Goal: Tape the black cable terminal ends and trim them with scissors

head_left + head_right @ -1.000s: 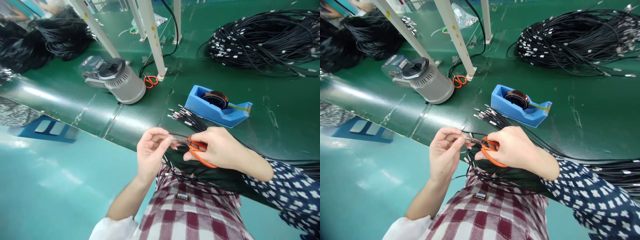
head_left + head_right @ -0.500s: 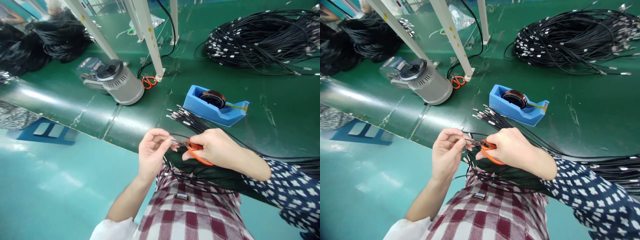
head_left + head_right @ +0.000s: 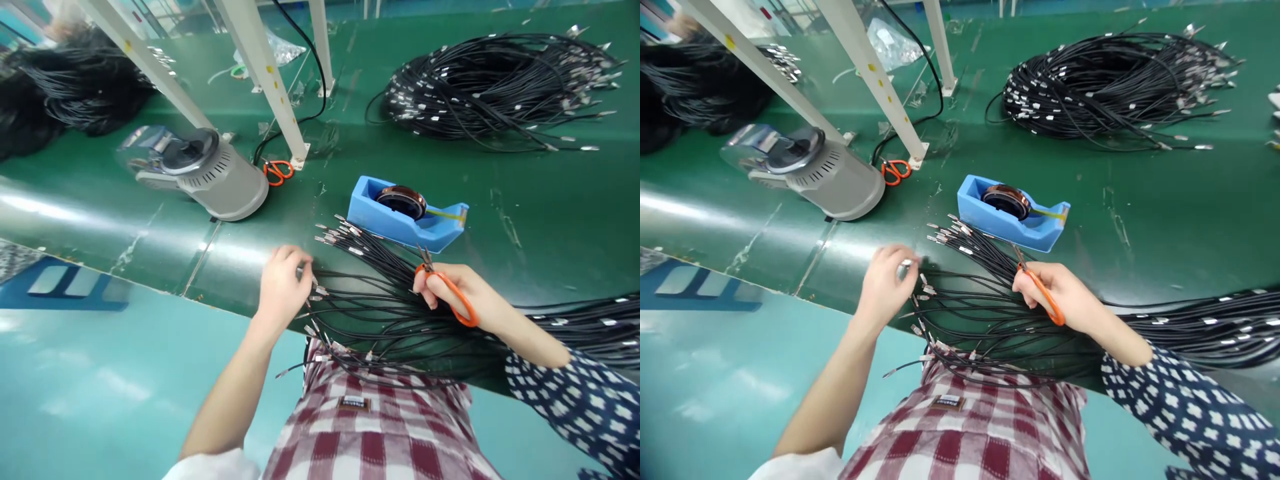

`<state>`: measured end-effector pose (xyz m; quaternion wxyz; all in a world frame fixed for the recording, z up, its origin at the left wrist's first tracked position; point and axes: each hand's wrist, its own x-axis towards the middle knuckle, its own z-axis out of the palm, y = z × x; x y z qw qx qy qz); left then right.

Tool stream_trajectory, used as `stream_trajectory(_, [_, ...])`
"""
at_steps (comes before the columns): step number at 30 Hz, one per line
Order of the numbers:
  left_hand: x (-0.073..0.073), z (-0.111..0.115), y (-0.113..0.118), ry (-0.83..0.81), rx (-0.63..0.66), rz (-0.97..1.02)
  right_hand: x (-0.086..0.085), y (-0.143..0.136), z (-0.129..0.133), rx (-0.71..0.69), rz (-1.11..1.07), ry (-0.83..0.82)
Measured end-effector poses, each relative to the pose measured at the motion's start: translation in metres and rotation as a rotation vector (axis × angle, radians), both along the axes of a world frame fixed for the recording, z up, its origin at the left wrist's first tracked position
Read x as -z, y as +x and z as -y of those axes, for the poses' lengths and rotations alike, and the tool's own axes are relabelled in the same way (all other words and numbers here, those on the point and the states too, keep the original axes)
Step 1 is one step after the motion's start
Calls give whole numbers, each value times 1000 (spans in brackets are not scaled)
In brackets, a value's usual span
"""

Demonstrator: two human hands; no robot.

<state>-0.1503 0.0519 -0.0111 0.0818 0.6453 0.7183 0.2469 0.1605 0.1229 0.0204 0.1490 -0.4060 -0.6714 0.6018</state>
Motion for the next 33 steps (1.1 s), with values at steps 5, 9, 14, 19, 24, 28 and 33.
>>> stream_trajectory(5, [5,-48,-6,-45,48,173,-2,-4,6,-44,20,-7])
stream_trajectory(9, [-6,-35,-21,-92,88,305,-2,-1,10,-106,107,93])
stream_trajectory(14, [-42,8,-10,-16,24,1108,-18,-18,7,-144,251,458])
stream_trajectory(19, [-62,23,15,-20,-33,1446,-40,-63,-1,-200,250,808])
stream_trajectory(24, [-66,27,23,18,-49,1445,-51,-89,-7,-295,309,880])
stream_trajectory(28, [-65,31,27,67,-64,1350,-59,-94,-8,-369,344,878])
stream_trajectory(33, [-63,34,29,97,-53,1277,-64,-97,-8,-414,355,836])
